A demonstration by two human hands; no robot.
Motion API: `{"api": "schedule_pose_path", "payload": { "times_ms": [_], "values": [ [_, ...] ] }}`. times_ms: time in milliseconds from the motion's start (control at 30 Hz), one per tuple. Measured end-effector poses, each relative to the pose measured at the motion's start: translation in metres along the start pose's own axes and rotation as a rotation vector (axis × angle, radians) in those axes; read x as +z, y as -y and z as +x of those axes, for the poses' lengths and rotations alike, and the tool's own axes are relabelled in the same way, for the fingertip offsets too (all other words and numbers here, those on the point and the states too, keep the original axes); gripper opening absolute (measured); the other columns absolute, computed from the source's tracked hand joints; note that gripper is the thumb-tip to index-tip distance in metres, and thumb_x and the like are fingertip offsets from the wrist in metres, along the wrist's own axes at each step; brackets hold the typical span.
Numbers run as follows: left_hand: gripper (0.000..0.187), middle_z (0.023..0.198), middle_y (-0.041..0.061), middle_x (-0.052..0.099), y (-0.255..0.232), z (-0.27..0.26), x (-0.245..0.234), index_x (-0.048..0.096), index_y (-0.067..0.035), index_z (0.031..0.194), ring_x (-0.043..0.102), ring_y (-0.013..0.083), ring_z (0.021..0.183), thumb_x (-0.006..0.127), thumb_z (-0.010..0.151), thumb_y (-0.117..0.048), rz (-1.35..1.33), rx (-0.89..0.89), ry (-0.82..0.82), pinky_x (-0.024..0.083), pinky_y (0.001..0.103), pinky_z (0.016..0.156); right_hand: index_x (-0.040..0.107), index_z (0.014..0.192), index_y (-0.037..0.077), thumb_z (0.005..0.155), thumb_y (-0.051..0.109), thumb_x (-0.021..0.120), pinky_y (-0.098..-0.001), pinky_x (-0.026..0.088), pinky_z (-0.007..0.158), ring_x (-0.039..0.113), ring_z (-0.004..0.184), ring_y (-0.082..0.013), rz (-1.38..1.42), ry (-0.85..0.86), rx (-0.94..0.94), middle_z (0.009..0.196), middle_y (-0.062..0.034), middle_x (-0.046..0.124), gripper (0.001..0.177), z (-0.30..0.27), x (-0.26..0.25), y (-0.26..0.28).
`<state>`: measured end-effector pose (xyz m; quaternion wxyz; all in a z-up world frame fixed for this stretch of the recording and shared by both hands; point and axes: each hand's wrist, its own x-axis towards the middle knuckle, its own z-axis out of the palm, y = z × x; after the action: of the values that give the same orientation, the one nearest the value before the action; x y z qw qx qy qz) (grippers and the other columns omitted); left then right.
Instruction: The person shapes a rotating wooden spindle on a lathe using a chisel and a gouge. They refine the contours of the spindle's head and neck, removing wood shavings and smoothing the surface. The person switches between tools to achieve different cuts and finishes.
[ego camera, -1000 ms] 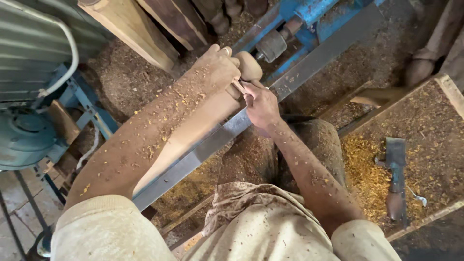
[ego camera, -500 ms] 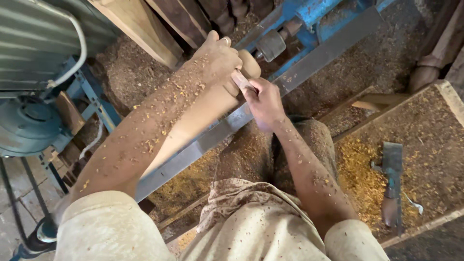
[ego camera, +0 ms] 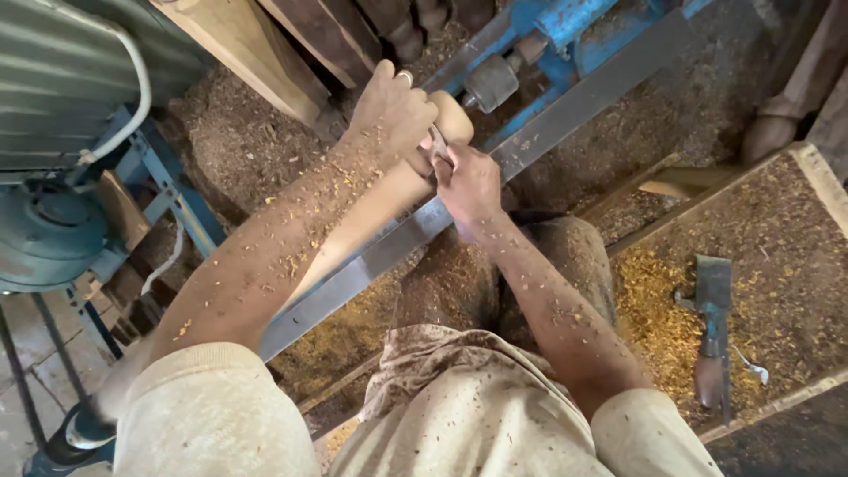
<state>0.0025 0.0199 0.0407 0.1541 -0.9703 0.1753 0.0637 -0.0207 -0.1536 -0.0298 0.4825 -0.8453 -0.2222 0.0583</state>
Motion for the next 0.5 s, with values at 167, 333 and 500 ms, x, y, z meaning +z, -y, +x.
{"api": "schedule_pose_path", "payload": {
  "times_ms": [167, 333, 500],
  "values": [
    [0.045, 0.081, 0.006, 0.076, 0.017, -0.001, -0.030, 0.081, -0.016, 0.080, 0.066, 0.0304, 0.089, 0.073, 0.082, -0.060, -0.308, -0.086, -0.125, 0.040, 0.049, 0.084, 0.068, 0.100, 0.007, 0.092, 0.011, 0.072, -0.0453, 0.056, 0.068, 0.068, 0.077, -0.0356, -0.286, -0.140, -0.246, 0.091, -0.0146, 0.066, 0.010, 0.003, -0.026, 0.003],
    [0.066, 0.092, 0.014, 0.073, 0.021, 0.034, -0.050, 0.078, -0.008, 0.093, 0.065, 0.0323, 0.098, 0.074, 0.077, -0.073, -0.387, -0.285, 0.290, 0.041, 0.053, 0.088, 0.065, 0.111, 0.005, 0.084, 0.008, 0.070, -0.0393, 0.055, 0.068, 0.064, 0.079, -0.0275, -0.645, -0.221, -0.461, 0.092, -0.0087, 0.058, 0.028, -0.002, -0.039, 0.007],
    [0.045, 0.096, 0.008, 0.076, 0.014, 0.023, -0.012, 0.080, -0.012, 0.091, 0.066, 0.0307, 0.103, 0.087, 0.064, -0.048, -0.240, -0.191, 0.104, 0.042, 0.051, 0.087, 0.062, 0.123, -0.001, 0.081, 0.007, 0.067, -0.0423, 0.052, 0.079, 0.060, 0.091, -0.0311, -0.619, -0.065, -0.421, 0.103, -0.0138, 0.059, 0.043, -0.019, -0.006, 0.009]
  ]
}}
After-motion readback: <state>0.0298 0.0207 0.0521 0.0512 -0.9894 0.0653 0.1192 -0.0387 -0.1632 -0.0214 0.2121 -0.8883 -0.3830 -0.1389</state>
